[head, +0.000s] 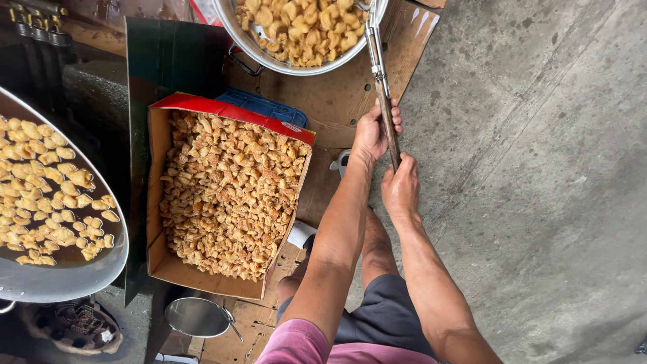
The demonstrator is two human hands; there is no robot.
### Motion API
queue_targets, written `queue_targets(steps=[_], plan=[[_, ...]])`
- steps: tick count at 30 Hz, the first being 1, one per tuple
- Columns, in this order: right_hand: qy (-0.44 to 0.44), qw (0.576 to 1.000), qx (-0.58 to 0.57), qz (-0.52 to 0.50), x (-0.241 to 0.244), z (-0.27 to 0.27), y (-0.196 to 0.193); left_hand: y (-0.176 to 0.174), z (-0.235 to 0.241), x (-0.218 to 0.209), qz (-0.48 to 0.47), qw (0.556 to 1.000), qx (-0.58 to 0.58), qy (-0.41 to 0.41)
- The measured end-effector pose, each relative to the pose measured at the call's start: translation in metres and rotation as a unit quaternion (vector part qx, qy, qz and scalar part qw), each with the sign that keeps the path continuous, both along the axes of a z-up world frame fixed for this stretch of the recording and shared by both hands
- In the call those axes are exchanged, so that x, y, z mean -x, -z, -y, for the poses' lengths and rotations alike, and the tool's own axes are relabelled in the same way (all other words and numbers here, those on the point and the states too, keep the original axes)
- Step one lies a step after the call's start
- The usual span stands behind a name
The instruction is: The person uses a long-handled strainer to scoop fried food from a large wok of hot oil and transfers it into a cardboard box. The person then spreads the fried pieces by hand and briefly wipes a digital scale with a cloth.
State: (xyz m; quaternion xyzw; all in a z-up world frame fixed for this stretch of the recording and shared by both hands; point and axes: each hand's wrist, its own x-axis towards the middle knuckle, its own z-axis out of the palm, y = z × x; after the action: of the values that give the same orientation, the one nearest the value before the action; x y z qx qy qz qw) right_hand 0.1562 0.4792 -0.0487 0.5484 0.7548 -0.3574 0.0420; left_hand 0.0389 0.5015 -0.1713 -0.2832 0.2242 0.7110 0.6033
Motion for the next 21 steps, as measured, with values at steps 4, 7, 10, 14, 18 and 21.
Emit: queue_targets(steps=[4, 7, 10, 14, 18, 21], plan=[[0.003, 0.999, 0.007, -0.035, 0.000, 0.005, -0.003, -0.004, 0.003, -0.003, -0.003, 1.000, -0.019, 0.003], [0.004, 0.999, 0.010, -0.038, 0.004, 0.012, -0.007, -0.010, 0.009, -0.004, 0.011, 1.000, -0.011, 0.013], [0.030, 0.997, 0.043, -0.053, 0.005, 0.018, -0.014, -0.017, 0.018, -0.003, 0.012, 1.000, 0.003, 0.027], [0.068, 0.989, 0.120, -0.061, -0.001, 0.032, -0.028, -0.032, 0.040, -0.004, -0.082, 0.994, 0.074, 0.018], [-0.030, 0.984, 0.063, -0.161, -0.010, 0.062, -0.044, -0.056, 0.081, -0.008, -0.119, 0.990, 0.072, -0.034], [0.014, 0.977, 0.175, -0.118, -0.007, 0.089, -0.061, -0.082, 0.119, -0.003, -0.160, 0.980, 0.073, -0.092]])
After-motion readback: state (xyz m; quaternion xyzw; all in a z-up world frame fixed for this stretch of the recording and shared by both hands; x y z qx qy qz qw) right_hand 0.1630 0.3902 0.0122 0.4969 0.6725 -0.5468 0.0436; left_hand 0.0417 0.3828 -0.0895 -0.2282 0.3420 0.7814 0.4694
